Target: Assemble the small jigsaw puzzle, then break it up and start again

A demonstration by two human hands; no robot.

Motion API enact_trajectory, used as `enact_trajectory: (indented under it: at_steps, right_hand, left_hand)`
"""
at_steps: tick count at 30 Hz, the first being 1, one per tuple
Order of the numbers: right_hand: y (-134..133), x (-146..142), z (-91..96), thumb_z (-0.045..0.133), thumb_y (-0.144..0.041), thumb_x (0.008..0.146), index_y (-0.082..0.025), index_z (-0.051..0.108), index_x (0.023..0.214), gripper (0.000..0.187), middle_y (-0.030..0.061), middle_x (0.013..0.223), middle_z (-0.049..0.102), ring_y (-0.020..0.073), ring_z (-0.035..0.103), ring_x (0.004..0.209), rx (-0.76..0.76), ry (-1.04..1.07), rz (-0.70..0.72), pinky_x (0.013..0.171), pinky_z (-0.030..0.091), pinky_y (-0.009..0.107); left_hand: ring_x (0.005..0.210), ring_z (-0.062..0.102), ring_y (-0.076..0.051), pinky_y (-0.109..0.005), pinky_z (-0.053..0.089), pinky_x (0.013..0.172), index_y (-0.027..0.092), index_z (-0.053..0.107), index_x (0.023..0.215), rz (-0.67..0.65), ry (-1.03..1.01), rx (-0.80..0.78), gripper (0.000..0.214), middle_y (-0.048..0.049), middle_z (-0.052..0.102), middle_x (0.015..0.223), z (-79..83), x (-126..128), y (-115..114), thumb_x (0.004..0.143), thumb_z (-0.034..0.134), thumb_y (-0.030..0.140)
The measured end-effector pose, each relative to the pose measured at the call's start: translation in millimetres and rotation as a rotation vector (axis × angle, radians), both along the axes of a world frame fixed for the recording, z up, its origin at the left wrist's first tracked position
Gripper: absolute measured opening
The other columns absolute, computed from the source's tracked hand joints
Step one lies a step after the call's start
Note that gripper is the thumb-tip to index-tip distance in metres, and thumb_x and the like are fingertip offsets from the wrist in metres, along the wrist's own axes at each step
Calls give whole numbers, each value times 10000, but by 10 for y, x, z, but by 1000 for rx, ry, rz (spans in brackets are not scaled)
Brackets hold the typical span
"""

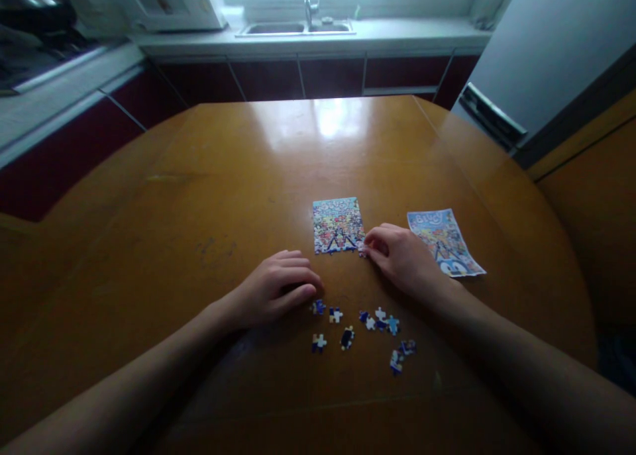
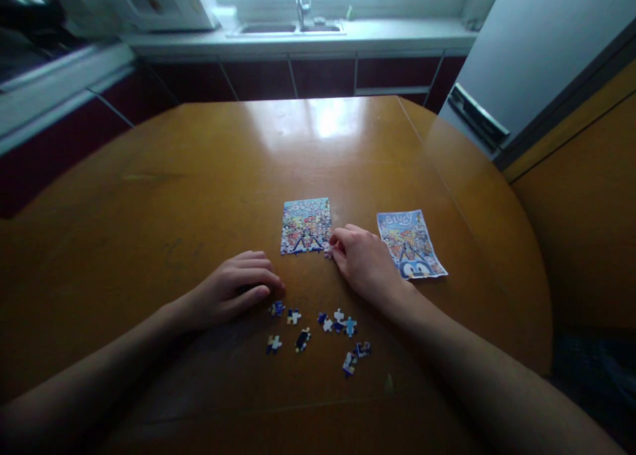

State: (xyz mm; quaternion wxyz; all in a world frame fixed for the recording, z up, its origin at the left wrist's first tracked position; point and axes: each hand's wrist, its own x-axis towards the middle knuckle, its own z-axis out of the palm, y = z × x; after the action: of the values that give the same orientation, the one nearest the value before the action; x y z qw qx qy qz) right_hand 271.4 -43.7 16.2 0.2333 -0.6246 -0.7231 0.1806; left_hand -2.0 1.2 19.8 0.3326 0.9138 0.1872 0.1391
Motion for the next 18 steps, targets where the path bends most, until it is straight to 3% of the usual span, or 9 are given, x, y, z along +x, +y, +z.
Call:
enact_trajectory:
  at_steps: [10, 18]
  right_hand:
    - [-6, 4, 31, 552, -154, 875, -225, 725, 842, 190, 56, 906, 671, 159, 599, 750, -15, 43, 100, 685, 456, 300]
    - [73, 36, 13, 543, -108, 831, -177, 688, 846, 162, 55, 853, 696, 169, 618, 788, 26, 206, -37, 730, 469, 300]
  left_hand:
    - [809, 585, -170, -319, 412, 787, 198, 690, 982, 2, 3, 2, 264, -49, 687, 859, 5, 2, -5, 1006, 466, 335]
    - [800, 578, -167, -309, 401, 772, 194, 680, 963, -5, -3, 12, 250, -44, 673, 842, 14, 3, -1, 1003, 469, 323]
